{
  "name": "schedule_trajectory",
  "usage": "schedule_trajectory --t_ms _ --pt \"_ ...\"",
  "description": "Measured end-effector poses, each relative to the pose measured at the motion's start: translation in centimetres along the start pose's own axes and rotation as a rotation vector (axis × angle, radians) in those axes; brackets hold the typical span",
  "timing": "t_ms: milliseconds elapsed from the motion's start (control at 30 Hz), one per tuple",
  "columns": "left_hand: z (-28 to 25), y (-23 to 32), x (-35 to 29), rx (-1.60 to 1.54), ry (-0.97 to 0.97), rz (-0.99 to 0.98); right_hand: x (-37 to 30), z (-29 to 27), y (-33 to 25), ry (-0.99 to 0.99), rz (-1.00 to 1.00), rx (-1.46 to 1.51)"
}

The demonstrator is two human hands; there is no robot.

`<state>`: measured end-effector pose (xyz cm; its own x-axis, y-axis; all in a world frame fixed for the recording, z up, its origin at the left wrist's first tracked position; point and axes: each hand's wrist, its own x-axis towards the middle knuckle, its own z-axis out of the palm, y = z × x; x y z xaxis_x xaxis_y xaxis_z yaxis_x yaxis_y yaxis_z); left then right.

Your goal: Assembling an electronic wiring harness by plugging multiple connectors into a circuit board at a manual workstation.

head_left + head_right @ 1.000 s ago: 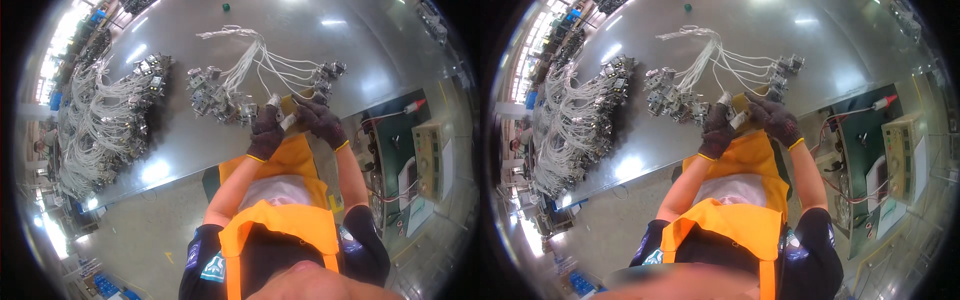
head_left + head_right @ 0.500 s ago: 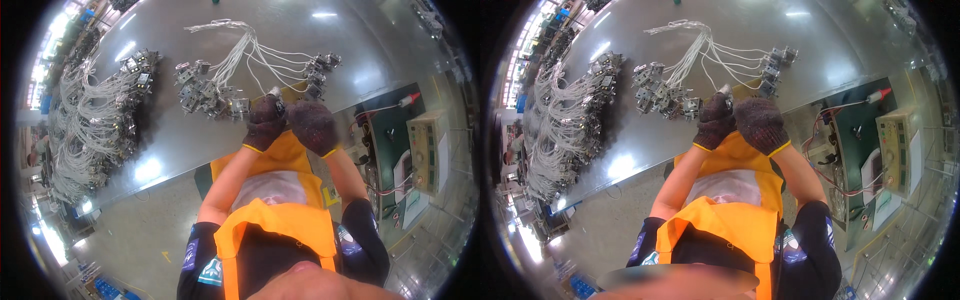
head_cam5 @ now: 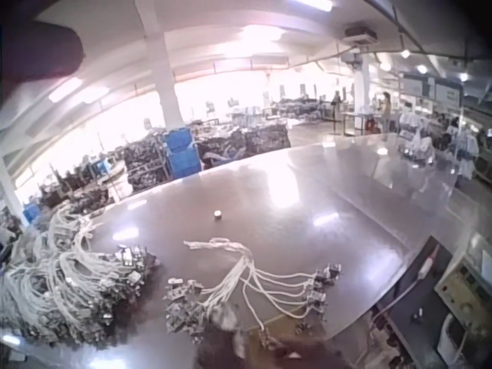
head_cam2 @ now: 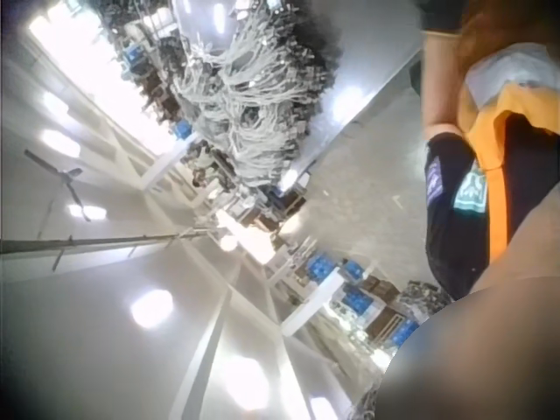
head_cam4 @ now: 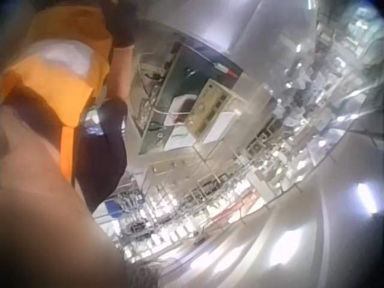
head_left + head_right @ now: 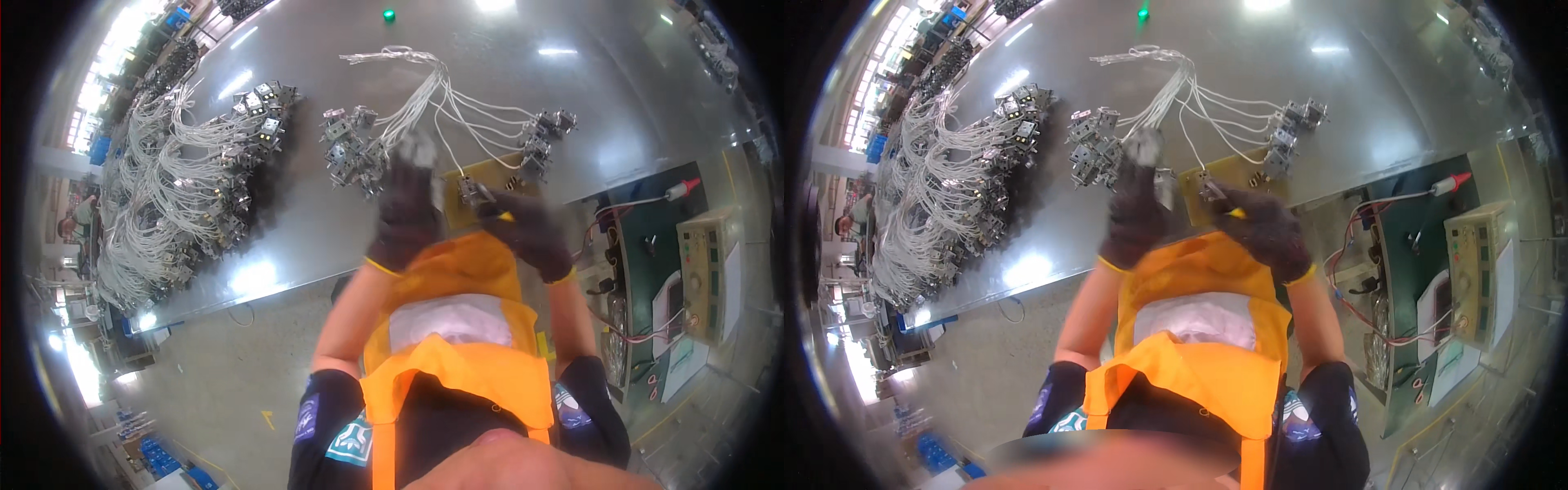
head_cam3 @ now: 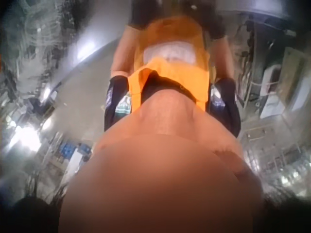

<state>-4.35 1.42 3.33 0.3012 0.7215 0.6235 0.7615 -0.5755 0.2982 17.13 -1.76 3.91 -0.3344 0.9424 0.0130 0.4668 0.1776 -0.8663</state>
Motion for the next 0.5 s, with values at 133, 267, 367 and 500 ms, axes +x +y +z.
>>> schedule_trajectory --t_ms 133,267,367,500 --pt "-2.2 -4.1 3.8 0.253 -0.333 0.005 0.8 4.9 -0.4 -0.439 0.368 0.393" --pt "-2.5 -5.7 3.6 0.291 -0.486 0.048 3.5 5.6 6.0 0.275 -0.067 0.156" --pt "-1.5 -5.1 2.1 0.268 -0.309 0.149 3.9 5.4 4.8 0.333 0.090 0.458" --pt "-0.6 -1.3 0.5 0.044 -0.247 0.343 5.5 6.9 4.4 0.436 -0.363 0.236"
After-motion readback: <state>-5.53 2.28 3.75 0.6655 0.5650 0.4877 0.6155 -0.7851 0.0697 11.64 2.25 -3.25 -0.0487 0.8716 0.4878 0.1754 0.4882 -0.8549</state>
